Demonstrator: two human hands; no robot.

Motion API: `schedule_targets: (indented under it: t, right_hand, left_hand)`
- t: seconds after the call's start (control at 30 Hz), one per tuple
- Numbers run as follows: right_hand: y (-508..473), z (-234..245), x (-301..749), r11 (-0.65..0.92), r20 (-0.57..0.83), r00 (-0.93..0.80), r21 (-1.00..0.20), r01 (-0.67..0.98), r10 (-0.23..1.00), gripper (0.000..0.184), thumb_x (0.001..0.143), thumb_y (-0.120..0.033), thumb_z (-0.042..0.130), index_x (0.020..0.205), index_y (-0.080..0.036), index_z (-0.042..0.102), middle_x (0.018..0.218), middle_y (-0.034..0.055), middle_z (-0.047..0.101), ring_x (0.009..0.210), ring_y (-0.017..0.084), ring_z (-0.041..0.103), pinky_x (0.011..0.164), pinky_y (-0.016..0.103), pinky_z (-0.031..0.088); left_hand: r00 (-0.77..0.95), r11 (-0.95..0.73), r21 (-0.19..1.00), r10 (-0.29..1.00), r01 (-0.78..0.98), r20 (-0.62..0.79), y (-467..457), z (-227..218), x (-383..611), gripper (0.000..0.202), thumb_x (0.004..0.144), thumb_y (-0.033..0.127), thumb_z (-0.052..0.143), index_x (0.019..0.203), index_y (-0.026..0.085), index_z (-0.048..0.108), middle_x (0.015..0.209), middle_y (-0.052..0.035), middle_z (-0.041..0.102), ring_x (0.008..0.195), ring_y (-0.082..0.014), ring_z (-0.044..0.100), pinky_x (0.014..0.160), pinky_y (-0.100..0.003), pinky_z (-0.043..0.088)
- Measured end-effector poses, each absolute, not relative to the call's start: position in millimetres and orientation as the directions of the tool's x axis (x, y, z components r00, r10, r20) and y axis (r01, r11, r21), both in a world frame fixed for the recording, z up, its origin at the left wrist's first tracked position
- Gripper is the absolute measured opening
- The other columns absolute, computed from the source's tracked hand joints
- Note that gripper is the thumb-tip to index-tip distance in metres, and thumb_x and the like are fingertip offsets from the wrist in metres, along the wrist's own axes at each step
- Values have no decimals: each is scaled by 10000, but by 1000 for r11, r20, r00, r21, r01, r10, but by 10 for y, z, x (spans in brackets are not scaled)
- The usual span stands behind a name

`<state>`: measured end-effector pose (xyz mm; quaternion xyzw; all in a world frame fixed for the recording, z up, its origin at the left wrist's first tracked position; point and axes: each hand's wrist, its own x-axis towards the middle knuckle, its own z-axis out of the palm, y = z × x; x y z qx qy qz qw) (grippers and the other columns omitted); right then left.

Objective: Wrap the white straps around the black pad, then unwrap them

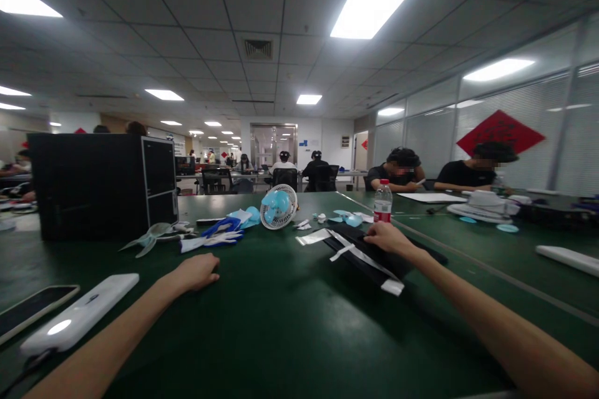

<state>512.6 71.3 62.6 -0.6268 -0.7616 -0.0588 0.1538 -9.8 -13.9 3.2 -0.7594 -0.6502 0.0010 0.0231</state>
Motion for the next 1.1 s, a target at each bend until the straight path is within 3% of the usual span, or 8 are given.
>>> schedule_targets:
  t: [0.33, 0.77, 0.9, 1.1]
  right_hand:
    - [1028, 374, 5639, -45, 181, 71, -147, 988, 981, 199, 708, -305, 649, 820, -160, 728, 927, 110, 686, 837, 224, 635, 628, 247, 424]
    - [997, 333, 5675, -91, 125, 103, -98, 991, 987, 217, 745, -313, 616, 894, -164, 669, 1000, 134, 660, 922, 269, 631, 684, 305, 453]
    - [818, 528, 5602, -79, 115, 89, -91, 993, 989, 226, 760, -360, 638, 814, -141, 650, 938, 160, 663, 865, 282, 641, 668, 316, 459]
    - [366, 734, 5417, -80, -272, 20, -211, 974, 962, 357, 807, -399, 598, 639, -85, 605, 634, 117, 635, 517, 160, 589, 525, 268, 458]
  left_hand:
    - [153, -152, -42, 988, 987, 9, -166, 39, -86, 352, 798, 421, 512, 1048, 203, 631, 1106, -103, 633, 966, -244, 607, 770, -336, 485]
    - [188, -187, -27, 981, 982, 39, -56, -76, -197, 358, 794, 457, 513, 1029, 218, 638, 1085, -99, 636, 949, -234, 611, 774, -325, 476]
    - [175, -174, -21, 984, 984, 21, -99, -34, -168, 368, 791, 453, 513, 1041, 213, 638, 1103, -104, 635, 963, -244, 610, 768, -326, 480]
    - [166, -166, -45, 986, 985, 11, -104, -30, -140, 357, 791, 428, 516, 1043, 206, 637, 1113, -107, 632, 984, -246, 603, 780, -324, 478]
